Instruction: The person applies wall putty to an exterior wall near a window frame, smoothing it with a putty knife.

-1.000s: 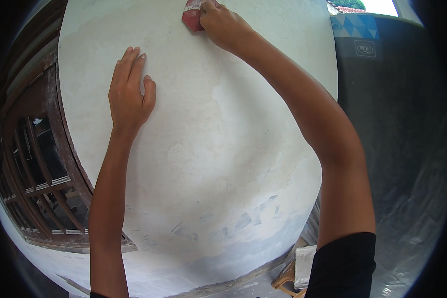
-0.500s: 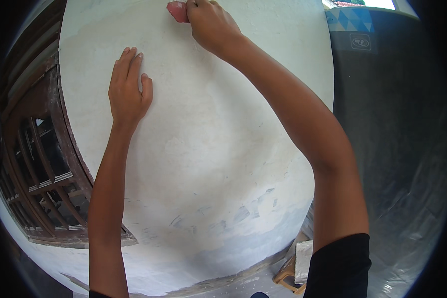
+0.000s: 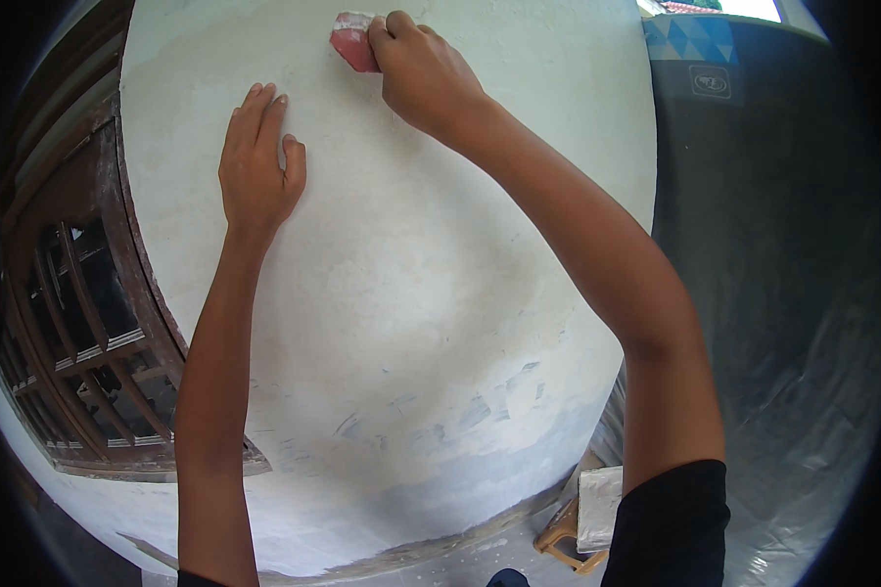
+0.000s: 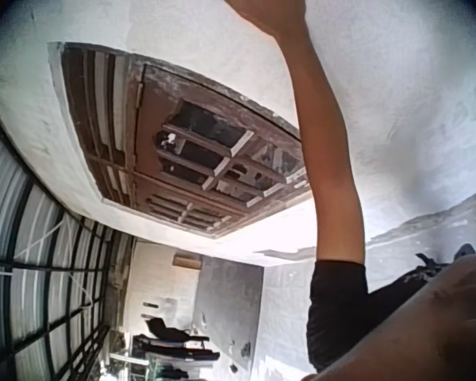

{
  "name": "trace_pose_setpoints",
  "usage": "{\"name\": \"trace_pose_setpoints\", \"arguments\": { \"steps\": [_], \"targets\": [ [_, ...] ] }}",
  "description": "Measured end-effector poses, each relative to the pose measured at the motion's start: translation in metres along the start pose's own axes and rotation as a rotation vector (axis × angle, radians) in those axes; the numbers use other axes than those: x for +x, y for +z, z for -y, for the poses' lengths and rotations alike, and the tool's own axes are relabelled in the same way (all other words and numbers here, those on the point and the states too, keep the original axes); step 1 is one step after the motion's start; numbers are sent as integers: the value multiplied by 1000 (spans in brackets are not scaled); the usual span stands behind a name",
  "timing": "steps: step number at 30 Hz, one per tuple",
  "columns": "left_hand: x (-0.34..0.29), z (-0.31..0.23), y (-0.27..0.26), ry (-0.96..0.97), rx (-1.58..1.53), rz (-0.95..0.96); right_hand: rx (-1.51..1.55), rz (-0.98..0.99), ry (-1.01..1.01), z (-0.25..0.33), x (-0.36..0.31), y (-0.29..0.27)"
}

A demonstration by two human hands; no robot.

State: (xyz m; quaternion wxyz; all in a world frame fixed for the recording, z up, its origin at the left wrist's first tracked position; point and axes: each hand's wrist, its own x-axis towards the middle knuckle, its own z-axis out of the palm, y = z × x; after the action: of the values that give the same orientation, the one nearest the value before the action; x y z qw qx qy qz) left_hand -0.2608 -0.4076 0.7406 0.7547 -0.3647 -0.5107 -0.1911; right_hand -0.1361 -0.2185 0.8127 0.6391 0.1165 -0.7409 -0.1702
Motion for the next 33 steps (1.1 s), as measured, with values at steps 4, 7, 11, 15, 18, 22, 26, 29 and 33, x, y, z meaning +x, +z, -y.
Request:
{"name": "trace_pose_setpoints", "arguments": {
  "steps": [4, 7, 11, 15, 18, 22, 26, 29, 33],
  "targets": [
    [7, -10, 5, 18, -11, -12, -47, -34, 84, -39, 44, 12],
    [5, -7, 4, 4, -5, 1, -91, -55, 26, -23, 22, 37],
    [0, 2, 1, 19, 25, -19, 31, 17, -106, 30, -37, 34],
    [2, -4, 4, 19, 11, -25, 86, -134, 20, 14, 10, 12],
    [7, -7, 5, 32, 5, -35, -45, -108, 69, -14, 53, 23],
    [5, -3, 3, 38, 6, -42, -129, -99, -61, -4, 10, 44],
    [3, 0, 0, 24, 15, -38, -31, -2, -87, 33, -51, 23],
    [3, 0, 0, 15, 7, -39, -22, -76, -30, 23, -19, 13],
    [8, -10, 6, 20, -28, -36, -58, -157, 56, -4, 40, 17]
  ]
}}
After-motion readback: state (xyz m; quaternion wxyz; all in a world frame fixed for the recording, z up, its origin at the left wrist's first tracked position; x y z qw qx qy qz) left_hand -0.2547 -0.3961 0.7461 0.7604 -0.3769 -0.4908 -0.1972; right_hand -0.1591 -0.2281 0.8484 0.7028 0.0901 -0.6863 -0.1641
